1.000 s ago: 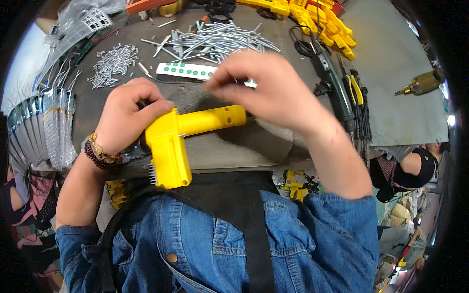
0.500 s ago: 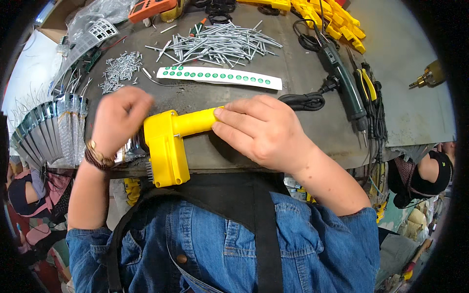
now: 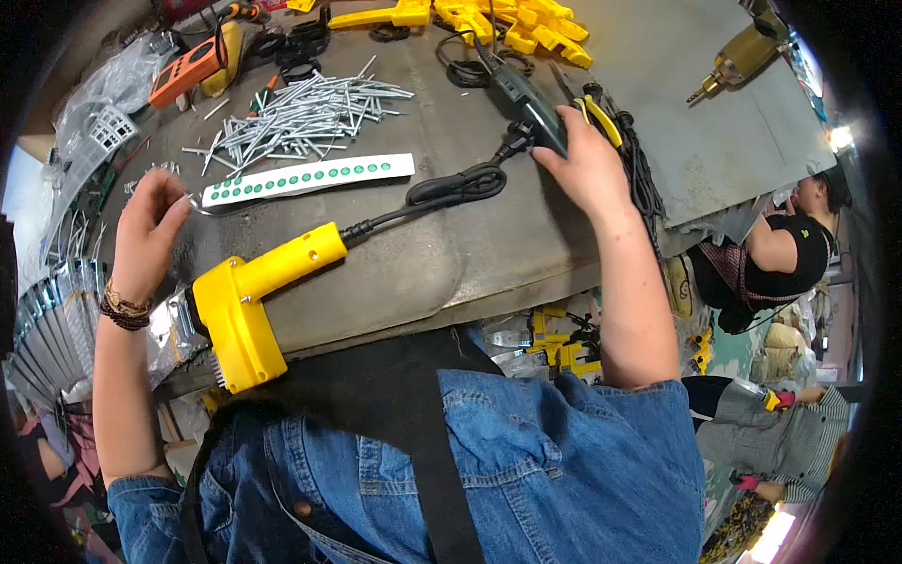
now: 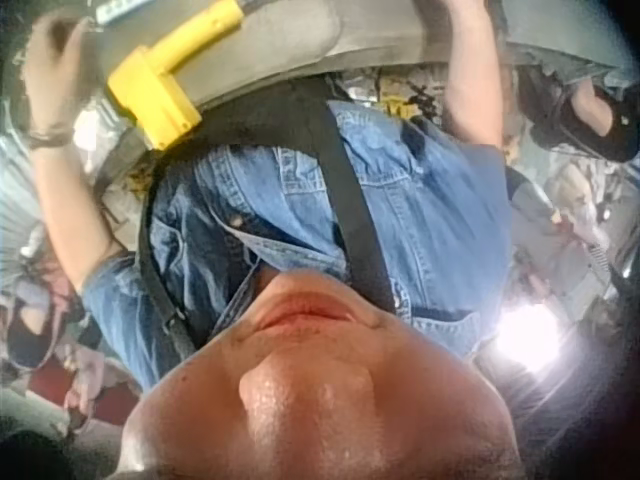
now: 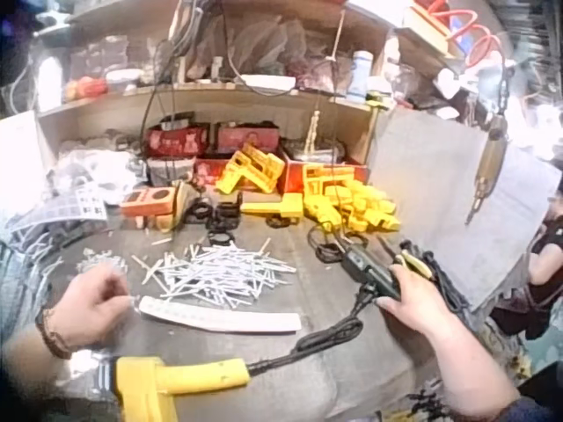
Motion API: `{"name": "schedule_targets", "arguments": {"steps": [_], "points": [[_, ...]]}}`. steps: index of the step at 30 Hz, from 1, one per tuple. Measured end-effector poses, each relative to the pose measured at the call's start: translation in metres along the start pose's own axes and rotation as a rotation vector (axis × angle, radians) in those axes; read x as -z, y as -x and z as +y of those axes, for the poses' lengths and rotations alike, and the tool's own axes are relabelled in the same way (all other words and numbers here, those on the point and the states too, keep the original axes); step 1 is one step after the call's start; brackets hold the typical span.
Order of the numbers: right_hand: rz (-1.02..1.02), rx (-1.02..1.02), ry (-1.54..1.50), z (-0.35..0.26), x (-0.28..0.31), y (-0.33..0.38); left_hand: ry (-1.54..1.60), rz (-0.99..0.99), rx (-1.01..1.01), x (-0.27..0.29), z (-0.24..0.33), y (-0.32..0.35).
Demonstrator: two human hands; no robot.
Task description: Assembling a handheld electronic device by inserting a circuit board into a yellow plastic housing and soldering wires.
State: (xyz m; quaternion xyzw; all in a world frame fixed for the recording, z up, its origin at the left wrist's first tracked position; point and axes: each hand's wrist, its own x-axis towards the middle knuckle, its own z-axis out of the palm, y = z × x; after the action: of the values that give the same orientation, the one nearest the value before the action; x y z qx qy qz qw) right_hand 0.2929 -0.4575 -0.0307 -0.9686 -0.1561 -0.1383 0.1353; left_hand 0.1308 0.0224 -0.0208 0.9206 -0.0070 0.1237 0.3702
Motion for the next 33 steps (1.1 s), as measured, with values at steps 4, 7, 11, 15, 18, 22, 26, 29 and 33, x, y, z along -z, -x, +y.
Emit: {"name": "schedule_targets", "arguments": {"steps": [4,7,11,15,18,22,26,29,33], "points": [[0.050,-0.218,-0.742,0.001,0.025,0.000,0.141,-0.250,-0.152,-0.032,0.083,-0.008],[-0.057,-0.183,-1.602,-0.045,0.053,0.012,0.112,-0.303,-0.064,-0.054,0.101,-0.014],[-0.428,0.271,-2.085,-0.095,0.039,0.022,0.035,-0.332,-0.105,-0.059,0.096,-0.012],[-0.224,0.302,-1.702,-0.136,0.031,0.040,0.035,-0.366,-0.101,-0.059,0.094,-0.005],[-0.193,0.418,-1.825,-0.153,0.032,0.034,-0.006,-0.430,-0.165,-0.053,0.098,0.004],[-0.275,0.719,-1.739,-0.181,0.041,0.017,-0.182,-0.394,-0.251,-0.052,0.088,0.019],[-0.253,0.692,-1.700,-0.205,0.027,0.011,-0.338,-0.431,-0.154,-0.053,0.097,0.022],[-0.243,0.586,-1.626,-0.214,0.023,0.011,-0.362,-0.466,-0.113,-0.052,0.102,0.020],[-0.330,0.608,-1.607,-0.219,0.015,0.007,-0.358,-0.454,-0.110,-0.055,0.099,0.023]]}}
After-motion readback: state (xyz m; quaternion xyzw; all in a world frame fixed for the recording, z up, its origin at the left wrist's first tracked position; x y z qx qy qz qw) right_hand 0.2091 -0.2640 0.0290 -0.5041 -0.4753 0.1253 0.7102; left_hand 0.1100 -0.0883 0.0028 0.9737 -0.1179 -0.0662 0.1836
